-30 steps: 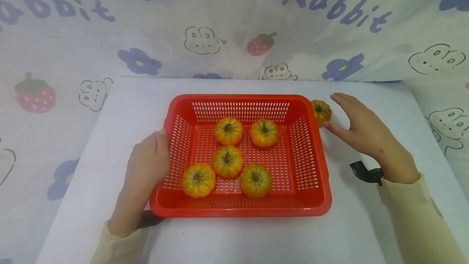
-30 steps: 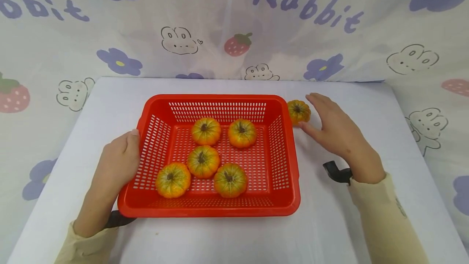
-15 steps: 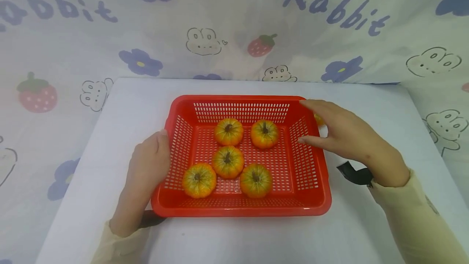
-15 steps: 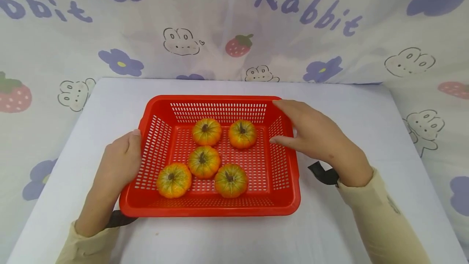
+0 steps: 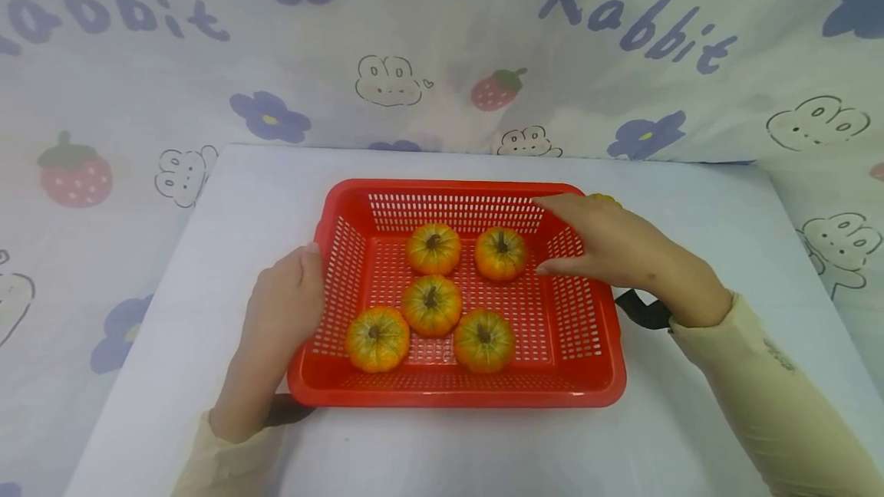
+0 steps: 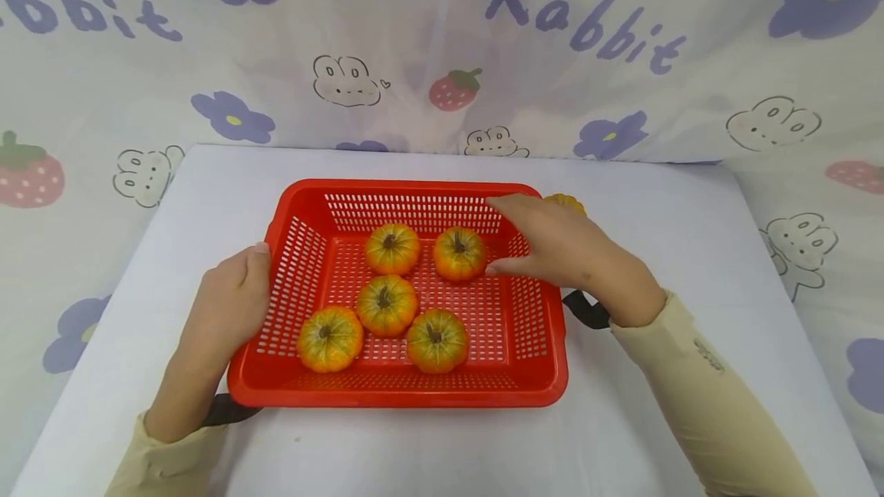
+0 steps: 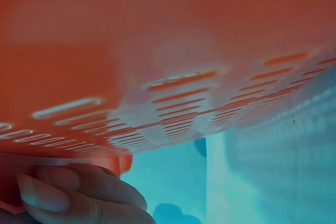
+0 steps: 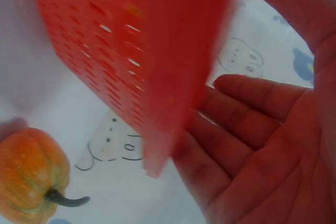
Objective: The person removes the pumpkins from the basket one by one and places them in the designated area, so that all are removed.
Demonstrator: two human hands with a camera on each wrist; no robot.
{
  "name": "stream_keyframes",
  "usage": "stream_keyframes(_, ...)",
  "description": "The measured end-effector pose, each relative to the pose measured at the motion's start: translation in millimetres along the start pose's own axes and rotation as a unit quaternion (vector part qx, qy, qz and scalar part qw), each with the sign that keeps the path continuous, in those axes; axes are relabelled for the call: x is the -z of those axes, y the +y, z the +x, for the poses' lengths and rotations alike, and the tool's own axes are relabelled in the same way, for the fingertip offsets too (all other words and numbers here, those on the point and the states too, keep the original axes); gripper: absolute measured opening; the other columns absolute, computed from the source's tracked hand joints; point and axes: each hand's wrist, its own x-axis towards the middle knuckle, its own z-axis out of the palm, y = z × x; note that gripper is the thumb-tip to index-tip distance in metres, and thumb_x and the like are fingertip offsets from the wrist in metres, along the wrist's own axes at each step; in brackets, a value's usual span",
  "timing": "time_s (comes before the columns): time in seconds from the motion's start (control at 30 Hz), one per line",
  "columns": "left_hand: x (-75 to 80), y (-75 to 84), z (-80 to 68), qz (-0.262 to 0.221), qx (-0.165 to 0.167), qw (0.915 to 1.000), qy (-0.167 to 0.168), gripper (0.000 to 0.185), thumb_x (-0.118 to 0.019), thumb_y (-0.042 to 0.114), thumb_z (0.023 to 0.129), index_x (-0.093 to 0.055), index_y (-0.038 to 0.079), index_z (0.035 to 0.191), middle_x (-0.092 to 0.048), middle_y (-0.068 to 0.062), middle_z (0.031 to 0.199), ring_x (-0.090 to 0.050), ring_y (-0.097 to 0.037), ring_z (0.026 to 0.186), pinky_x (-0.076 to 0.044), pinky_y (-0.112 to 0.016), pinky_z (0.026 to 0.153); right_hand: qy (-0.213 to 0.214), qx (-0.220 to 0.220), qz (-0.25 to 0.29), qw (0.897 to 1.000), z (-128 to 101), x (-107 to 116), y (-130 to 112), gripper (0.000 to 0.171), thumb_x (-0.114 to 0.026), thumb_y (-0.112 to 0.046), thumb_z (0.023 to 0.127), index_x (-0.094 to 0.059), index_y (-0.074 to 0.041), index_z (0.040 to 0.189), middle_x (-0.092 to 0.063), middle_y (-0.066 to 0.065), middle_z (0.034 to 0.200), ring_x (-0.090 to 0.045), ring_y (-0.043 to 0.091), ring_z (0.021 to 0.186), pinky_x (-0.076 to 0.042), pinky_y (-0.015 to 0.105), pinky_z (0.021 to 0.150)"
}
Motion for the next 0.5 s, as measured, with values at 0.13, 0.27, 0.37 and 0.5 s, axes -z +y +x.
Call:
stream_keyframes(0.13, 0.9, -0.3, -0.3, 0.000, 0.002, 1.0000, -0.002, 0.059, -0.021, 0.060, 0.098, -0.047, 0.008, 0.108, -0.061, -0.009, 0.093, -0.063, -0.020, 0.072, -0.057, -0.031, 0.059, -0.017, -0.002, -0.009, 1.000, 4, -7, -1, 0.091, -0.080, -0.051, 0.073, -0.041, -0.012, 0.146, -0.047, 0.007, 0.144, -0.042, 0.027, 0.132, -0.039, 0.052, 0.103)
stream_keyframes(0.27, 0.7, -0.7, -0.3, -0.004, -0.004, 1.0000, -0.005, 0.058, -0.021, 0.059, 0.099, -0.047, 0.008, 0.109, -0.061, -0.010, 0.094, -0.063, -0.020, 0.072, -0.057, -0.030, 0.058, -0.033, -0.003, -0.032, 0.999, 7, -13, -3, 0.092, -0.080, -0.053, 0.072, -0.042, -0.013, 0.145, -0.046, 0.007, 0.144, -0.040, 0.027, 0.134, -0.040, 0.052, 0.103)
stream_keyframes(0.37, 0.1, -0.9, 0.1, -0.004, -0.007, 1.0000, -0.005, 0.059, -0.021, 0.059, 0.098, -0.047, 0.008, 0.108, -0.061, -0.009, 0.092, -0.063, -0.020, 0.071, -0.056, -0.029, 0.057, -0.042, 0.003, -0.050, 0.998, 7, -15, -4, 0.092, -0.081, -0.054, 0.070, -0.044, -0.013, 0.144, -0.048, 0.008, 0.143, -0.041, 0.028, 0.133, -0.041, 0.052, 0.101)
stream_keyframes(0.5, -0.8, -1.1, 0.6, -0.003, -0.004, 1.0000, -0.004, 0.058, -0.021, 0.061, 0.098, -0.047, 0.009, 0.108, -0.060, -0.009, 0.092, -0.063, -0.020, 0.070, -0.056, -0.028, 0.056, -0.068, 0.014, -0.064, 0.996, 6, -12, -8, 0.093, -0.081, -0.054, 0.070, -0.043, -0.012, 0.144, -0.047, 0.009, 0.143, -0.042, 0.030, 0.132, -0.043, 0.055, 0.098)
